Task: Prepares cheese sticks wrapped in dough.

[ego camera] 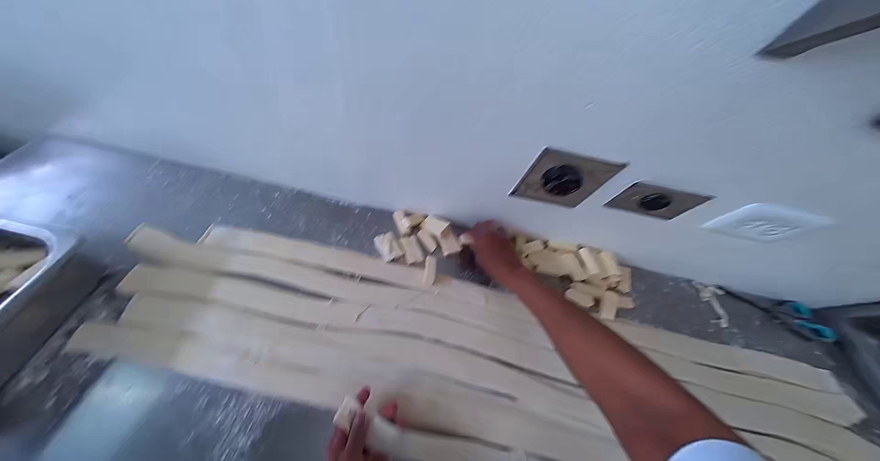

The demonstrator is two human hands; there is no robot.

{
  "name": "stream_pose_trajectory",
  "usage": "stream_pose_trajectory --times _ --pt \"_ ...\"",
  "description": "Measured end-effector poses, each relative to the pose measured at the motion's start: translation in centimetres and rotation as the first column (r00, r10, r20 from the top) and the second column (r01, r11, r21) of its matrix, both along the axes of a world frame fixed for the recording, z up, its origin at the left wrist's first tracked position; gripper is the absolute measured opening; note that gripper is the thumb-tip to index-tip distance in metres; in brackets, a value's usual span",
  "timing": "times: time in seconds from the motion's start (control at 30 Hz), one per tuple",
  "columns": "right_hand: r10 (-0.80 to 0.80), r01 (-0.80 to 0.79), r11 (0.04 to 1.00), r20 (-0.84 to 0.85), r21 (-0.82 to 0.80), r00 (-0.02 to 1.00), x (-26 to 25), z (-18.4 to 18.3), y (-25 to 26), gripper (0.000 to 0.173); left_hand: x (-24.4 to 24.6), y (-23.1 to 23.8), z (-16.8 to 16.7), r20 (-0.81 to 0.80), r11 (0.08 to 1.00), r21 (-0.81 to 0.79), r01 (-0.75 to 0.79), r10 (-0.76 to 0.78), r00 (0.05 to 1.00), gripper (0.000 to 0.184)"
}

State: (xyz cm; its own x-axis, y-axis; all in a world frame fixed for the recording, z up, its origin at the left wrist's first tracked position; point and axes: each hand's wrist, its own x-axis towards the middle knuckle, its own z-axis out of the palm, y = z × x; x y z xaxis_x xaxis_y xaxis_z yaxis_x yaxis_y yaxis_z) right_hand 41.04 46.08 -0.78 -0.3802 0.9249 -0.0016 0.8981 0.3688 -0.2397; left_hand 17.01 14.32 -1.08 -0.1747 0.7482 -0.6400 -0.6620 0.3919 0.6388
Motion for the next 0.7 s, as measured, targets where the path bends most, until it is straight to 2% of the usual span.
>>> stream_pose_trajectory --times 0.1,0.17,0.27,0.33,0.4,0.5,0.6,0.7 --pt "-0.196 0.189 0.98 -0.191 -0.059 0.962 -0.2 2.3 -3.6 0.033 -1.1 0.0 0.4 -0.024 0.992 -0.059 -0.113 0.111 0.993 0.041" --pt "-0.238 0.216 0.971 -0.32 -0.103 0.917 -1.0 4.2 -8.1 0.032 -2.1 0.0 0.4 -0.029 0.989 -0.04 -0.145 0.144 0.989 0.041" --pt "-0.17 0.046 0.962 -0.46 -0.268 0.871 -3.3 4.5 -17.5 0.025 -3.1 -0.4 0.6 -0.081 0.989 -0.013 -0.146 0.144 0.986 0.028" --pt "-0.137 -0.104 0.917 -0.55 -0.384 0.824 -5.8 3.3 -23.4 0.028 -3.4 -0.8 0.5 -0.094 0.989 -0.016 -0.149 0.147 0.985 0.024" --pt "-0.108 -0.203 0.88 -0.598 -0.429 0.794 -8.6 2.6 -27.5 0.032 -3.4 -1.2 0.1 -0.104 0.985 -0.014 -0.169 0.167 0.981 0.023" --pt "-0.048 -0.218 0.914 -0.625 -0.341 0.779 -12.0 1.4 -30.5 0.032 -3.1 -1.8 -0.5 -0.119 0.979 -0.021 -0.203 0.199 0.973 0.025" --pt "0.043 -0.206 0.957 -0.598 -0.206 0.8 -13.9 -0.1 -31.1 0.035 -2.9 -2.2 -0.8 -0.151 0.979 -0.021 -0.201 0.196 0.969 0.028" --pt "0.076 -0.245 0.927 -0.496 -0.285 0.865 -14.9 -0.8 -30.9 0.045 -4.3 -2.1 -1.4 -0.258 0.976 -0.009 -0.218 0.209 0.943 0.029"
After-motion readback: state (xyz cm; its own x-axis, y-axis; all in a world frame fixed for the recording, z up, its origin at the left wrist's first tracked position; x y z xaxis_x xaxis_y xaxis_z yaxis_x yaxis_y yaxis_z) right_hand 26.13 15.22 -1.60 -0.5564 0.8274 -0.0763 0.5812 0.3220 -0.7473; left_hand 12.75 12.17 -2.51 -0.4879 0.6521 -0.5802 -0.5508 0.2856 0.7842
